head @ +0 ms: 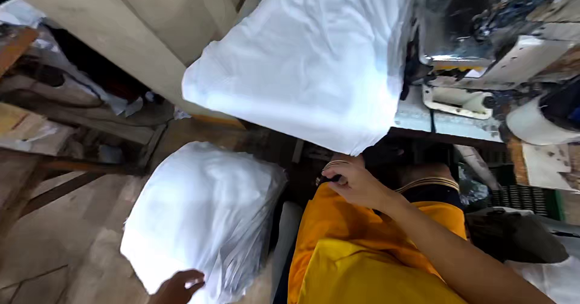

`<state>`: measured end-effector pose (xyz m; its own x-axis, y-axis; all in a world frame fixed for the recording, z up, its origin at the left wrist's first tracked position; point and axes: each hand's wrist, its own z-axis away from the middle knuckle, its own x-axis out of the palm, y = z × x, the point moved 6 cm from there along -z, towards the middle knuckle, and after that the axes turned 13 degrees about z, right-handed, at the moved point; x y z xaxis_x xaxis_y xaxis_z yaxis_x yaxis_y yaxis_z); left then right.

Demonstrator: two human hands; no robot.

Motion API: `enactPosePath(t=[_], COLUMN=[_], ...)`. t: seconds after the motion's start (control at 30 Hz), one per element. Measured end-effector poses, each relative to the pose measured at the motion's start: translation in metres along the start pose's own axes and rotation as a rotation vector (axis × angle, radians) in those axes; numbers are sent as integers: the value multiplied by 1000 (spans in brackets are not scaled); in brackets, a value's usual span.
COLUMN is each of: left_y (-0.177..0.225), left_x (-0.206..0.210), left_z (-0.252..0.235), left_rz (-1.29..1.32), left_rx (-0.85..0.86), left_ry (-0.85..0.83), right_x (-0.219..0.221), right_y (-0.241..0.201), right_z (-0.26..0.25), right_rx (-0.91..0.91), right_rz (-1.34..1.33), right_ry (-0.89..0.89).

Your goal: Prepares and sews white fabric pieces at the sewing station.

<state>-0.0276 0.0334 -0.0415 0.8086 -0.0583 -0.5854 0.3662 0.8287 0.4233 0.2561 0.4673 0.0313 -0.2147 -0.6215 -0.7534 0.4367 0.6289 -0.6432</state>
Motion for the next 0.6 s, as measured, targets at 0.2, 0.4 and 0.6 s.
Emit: enactPosePath(t=[0.2,0.4,0.6], left_y=[312,523,531], left_x=[-88,-4,-24], left_z=[-42,-46,-38], left_rz=[-65,-409,-405], left_rx=[932,1471,1413], left_ry=[458,335,262], right_x=[-35,-58,-74], right_y=[32,41,48], right_z=[47,66,75], right_rx=[79,25,17], right_rz=[-321,-394,-484], right_ry=[66,227,243])
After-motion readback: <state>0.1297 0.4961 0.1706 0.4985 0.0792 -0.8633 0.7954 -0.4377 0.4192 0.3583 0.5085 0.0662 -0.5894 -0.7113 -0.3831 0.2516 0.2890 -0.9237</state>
